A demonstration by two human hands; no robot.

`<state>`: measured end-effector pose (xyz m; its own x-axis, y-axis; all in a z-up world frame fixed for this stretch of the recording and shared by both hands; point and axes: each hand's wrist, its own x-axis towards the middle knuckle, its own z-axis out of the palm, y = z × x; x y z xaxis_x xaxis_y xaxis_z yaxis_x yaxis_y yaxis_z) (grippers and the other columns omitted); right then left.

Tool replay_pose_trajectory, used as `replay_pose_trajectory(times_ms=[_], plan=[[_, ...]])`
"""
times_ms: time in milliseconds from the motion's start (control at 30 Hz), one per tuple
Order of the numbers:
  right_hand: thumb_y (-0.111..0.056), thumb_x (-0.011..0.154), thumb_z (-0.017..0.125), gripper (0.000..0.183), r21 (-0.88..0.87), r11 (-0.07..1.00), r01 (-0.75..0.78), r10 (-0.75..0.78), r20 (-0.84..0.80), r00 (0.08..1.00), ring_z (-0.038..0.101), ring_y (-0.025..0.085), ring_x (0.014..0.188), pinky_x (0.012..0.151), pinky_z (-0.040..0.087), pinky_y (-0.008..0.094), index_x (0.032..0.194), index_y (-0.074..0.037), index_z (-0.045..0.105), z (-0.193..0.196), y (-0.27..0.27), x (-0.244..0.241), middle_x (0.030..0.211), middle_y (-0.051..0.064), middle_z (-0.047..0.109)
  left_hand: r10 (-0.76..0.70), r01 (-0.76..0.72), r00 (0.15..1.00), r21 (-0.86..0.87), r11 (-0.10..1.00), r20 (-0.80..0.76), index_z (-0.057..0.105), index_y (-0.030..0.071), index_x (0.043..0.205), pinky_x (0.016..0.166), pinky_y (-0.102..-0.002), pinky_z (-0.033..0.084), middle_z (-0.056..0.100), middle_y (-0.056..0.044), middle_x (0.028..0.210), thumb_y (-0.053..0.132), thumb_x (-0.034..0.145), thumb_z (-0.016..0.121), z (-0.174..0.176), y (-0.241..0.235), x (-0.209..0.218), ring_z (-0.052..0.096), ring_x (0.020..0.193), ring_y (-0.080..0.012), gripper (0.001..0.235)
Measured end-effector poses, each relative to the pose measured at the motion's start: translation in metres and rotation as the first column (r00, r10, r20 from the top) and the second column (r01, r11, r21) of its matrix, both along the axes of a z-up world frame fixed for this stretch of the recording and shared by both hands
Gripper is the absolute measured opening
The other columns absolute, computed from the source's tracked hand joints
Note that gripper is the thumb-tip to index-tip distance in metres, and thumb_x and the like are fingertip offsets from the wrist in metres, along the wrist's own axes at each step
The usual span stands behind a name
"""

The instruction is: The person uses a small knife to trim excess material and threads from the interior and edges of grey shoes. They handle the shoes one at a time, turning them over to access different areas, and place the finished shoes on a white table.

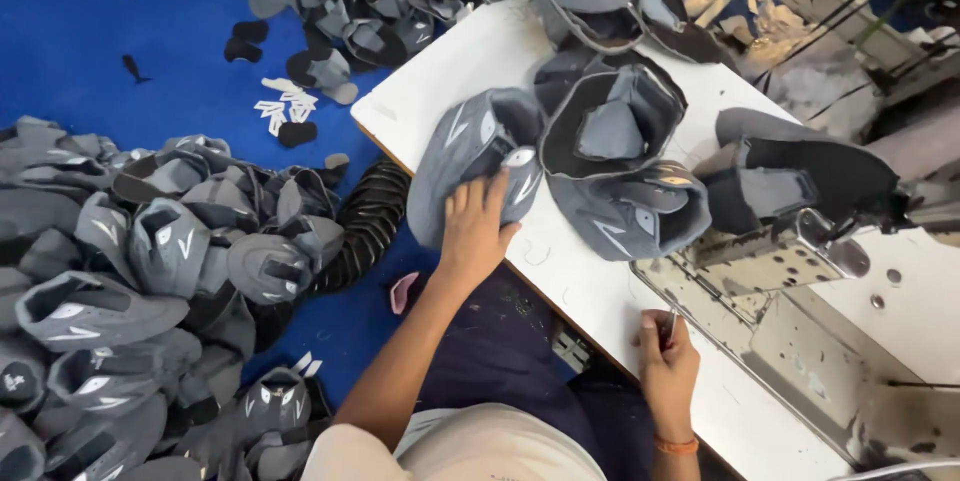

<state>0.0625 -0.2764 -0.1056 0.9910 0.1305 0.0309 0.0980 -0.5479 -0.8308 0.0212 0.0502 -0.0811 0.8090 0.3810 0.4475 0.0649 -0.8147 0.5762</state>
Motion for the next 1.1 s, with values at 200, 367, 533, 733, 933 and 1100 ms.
replay_pose_trajectory(times_ms=[200,367,533,733,933,1100], plan=[[-0.019,0.101,0.064,0.018,-0.008,1.0,-0.007,0.007,-0.002,1.0,0.056,0.011,0.062,0.058,0.044,0.026,0.106,-0.003,0.069,0.011,0.004,-0.005,0.073,0.006,0.07,0.023,-0.013,0.997,-0.122,0.993,0.077,0.053,0.005,0.132,0.093,-0.051,0.046,0.066,-0.019,0.116,0.023,0.076,0.086,0.04,-0.003,-0.01,0.061,0.107,-0.0408,0.068],[-0.019,0.101,0.064,0.019,0.056,0.998,-0.034,0.03,0.081,0.996,0.063,0.009,0.068,0.065,0.05,0.024,0.106,-0.002,0.067,0.014,0.004,-0.011,0.077,0.006,0.07,0.2,-0.094,0.978,-0.741,0.665,0.056,0.055,0.004,0.124,0.058,-0.029,0.048,0.068,-0.007,0.087,0.018,0.084,0.084,0.083,0.006,-0.038,0.063,0.072,-0.0151,0.051],[-0.019,0.102,0.062,0.019,0.076,0.996,-0.052,0.047,0.069,0.997,0.061,0.01,0.068,0.063,0.048,0.025,0.107,0.0,0.067,0.005,-0.003,-0.007,0.079,0.007,0.07,0.155,0.245,0.867,-0.675,0.696,0.474,0.05,0.004,0.126,0.073,-0.024,0.049,0.065,-0.005,0.102,0.014,0.094,0.08,0.111,-0.018,-0.08,0.062,0.086,-0.0112,0.045],[-0.02,0.111,0.05,0.021,0.412,0.911,0.012,0.016,-0.066,0.998,0.048,0.008,0.058,0.05,0.04,0.024,0.114,-0.002,0.061,0.001,-0.012,-0.009,0.077,0.004,0.06,-0.364,0.4,0.821,0.011,0.916,0.441,0.062,0.013,0.114,0.07,-0.038,0.045,0.062,-0.005,0.082,0.011,0.089,0.078,0.085,-0.069,-0.055,0.059,0.071,-0.023,0.03],[-0.024,0.112,0.05,0.022,0.582,0.809,0.08,-0.044,-0.075,0.996,0.047,0.007,0.058,0.049,0.04,0.023,0.115,-0.004,0.058,0.013,-0.014,-0.014,0.078,0.002,0.059,-0.533,0.527,0.842,0.077,0.846,0.087,0.06,0.016,0.136,0.074,-0.046,0.048,0.059,-0.009,0.084,0.005,0.091,0.068,0.031,-0.088,-0.023,0.06,0.078,-0.0307,0.047],[-0.027,0.111,0.051,0.025,0.458,0.888,0.043,-0.011,-0.073,0.997,0.047,0.007,0.057,0.049,0.037,0.022,0.116,-0.003,0.058,0.003,-0.015,-0.015,0.076,0.002,0.059,-0.569,0.579,0.816,-0.145,0.803,0.107,0.054,0.022,0.15,0.086,-0.042,0.053,0.06,-0.007,0.088,-0.007,0.092,0.058,0.006,-0.079,-0.025,0.064,0.088,-0.0268,0.065]])
